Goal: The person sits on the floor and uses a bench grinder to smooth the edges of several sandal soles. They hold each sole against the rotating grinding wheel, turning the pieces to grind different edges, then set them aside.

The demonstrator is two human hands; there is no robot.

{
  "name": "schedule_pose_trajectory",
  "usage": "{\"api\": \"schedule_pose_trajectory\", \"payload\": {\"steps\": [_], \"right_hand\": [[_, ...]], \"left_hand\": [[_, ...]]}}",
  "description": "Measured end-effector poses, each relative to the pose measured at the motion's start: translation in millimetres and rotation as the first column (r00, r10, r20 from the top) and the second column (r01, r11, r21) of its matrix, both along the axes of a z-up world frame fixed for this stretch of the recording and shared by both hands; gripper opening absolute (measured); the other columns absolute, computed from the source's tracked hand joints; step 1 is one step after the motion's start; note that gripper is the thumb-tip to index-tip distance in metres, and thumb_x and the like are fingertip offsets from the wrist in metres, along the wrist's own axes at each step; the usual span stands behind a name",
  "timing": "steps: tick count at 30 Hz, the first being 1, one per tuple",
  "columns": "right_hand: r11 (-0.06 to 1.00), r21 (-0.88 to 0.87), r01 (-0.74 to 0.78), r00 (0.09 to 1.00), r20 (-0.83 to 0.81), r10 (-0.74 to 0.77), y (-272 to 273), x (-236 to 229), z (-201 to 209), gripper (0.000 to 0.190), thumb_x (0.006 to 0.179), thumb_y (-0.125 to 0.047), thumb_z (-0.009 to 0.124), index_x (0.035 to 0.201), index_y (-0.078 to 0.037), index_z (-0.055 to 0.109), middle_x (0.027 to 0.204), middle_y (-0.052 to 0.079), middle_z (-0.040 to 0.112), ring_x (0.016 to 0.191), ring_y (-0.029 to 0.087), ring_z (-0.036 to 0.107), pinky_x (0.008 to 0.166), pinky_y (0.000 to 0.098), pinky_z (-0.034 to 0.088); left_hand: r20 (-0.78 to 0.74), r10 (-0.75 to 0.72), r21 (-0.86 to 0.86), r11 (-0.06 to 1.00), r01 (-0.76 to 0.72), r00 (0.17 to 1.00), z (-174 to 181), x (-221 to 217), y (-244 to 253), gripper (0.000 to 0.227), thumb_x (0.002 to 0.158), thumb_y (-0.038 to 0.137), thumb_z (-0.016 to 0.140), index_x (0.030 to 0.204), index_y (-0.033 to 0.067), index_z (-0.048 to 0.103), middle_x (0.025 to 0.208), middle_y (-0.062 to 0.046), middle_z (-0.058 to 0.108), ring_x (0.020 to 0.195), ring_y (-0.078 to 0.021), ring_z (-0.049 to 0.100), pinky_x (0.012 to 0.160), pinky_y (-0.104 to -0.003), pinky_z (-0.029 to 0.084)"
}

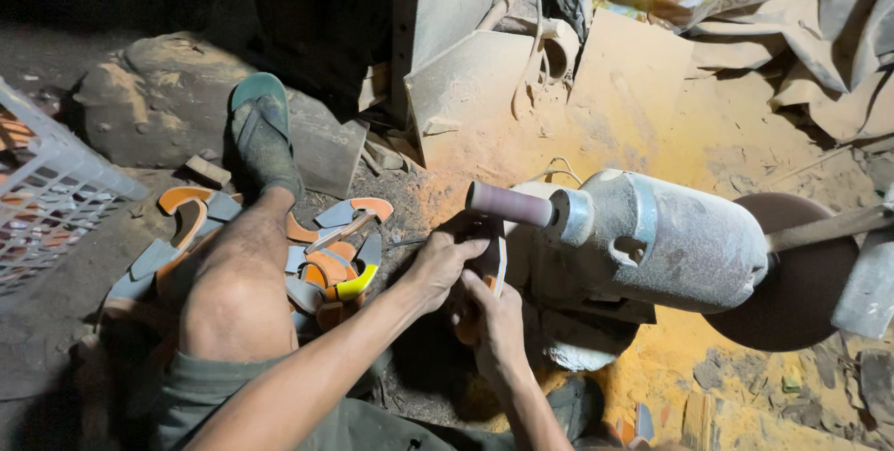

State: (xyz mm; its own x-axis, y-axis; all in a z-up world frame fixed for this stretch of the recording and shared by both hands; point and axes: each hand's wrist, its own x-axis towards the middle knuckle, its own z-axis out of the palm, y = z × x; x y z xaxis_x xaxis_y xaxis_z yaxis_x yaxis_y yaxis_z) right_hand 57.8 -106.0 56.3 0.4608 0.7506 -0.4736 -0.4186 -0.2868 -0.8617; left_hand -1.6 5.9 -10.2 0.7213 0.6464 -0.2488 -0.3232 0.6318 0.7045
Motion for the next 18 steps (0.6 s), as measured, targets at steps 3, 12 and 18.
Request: {"api": "schedule_pose_trajectory", "payload": {"steps": [3, 12, 18], "right_hand": [[0.991, 0.121, 0.05, 0.994, -0.101, -0.037, 16.2, 1.5, 2.8, 0.023, 0.095, -0.017, 0.063, 0.078, -0.004, 0.053, 0.057, 0.001, 0.047, 0.045, 0.012, 0.045, 0.042, 0.0285, 0.037], [0.972, 0.225, 0.062, 0.992, -0.123, -0.035, 49.7, 22.7, -6.8, 0.024, 0.095, -0.008, 0.058, 0.074, -0.005, 0.049, 0.061, -0.001, 0.042, 0.05, 0.01, 0.04, 0.046, 0.0291, 0.037], [0.974, 0.207, 0.096, 0.989, -0.134, -0.069, 42.7, 14.4, -4.3, 0.025, 0.094, -0.01, 0.058, 0.071, -0.009, 0.048, 0.058, -0.003, 0.039, 0.047, 0.009, 0.038, 0.043, 0.0286, 0.033]], "left_hand": [[-0.08, 0.064, -0.038, 0.997, -0.068, 0.995, -16.5, 17.9, 8.3, 0.016, 0.095, 0.0, 0.061, 0.107, -0.007, 0.07, 0.093, -0.013, 0.072, 0.074, -0.0179, 0.069, 0.064, -0.033, 0.055], [0.15, 0.202, 0.02, 0.978, -0.208, 0.968, 19.6, 35.3, 39.4, 0.027, 0.101, 0.005, 0.047, 0.119, 0.0039, 0.067, 0.099, -0.005, 0.07, 0.087, -0.0127, 0.065, 0.077, -0.028, 0.057], [0.142, 0.173, 0.009, 0.984, -0.176, 0.975, 26.6, 28.1, 33.6, 0.025, 0.098, 0.004, 0.052, 0.117, 0.0033, 0.068, 0.103, -0.005, 0.071, 0.092, -0.0133, 0.067, 0.082, -0.029, 0.057]]}}
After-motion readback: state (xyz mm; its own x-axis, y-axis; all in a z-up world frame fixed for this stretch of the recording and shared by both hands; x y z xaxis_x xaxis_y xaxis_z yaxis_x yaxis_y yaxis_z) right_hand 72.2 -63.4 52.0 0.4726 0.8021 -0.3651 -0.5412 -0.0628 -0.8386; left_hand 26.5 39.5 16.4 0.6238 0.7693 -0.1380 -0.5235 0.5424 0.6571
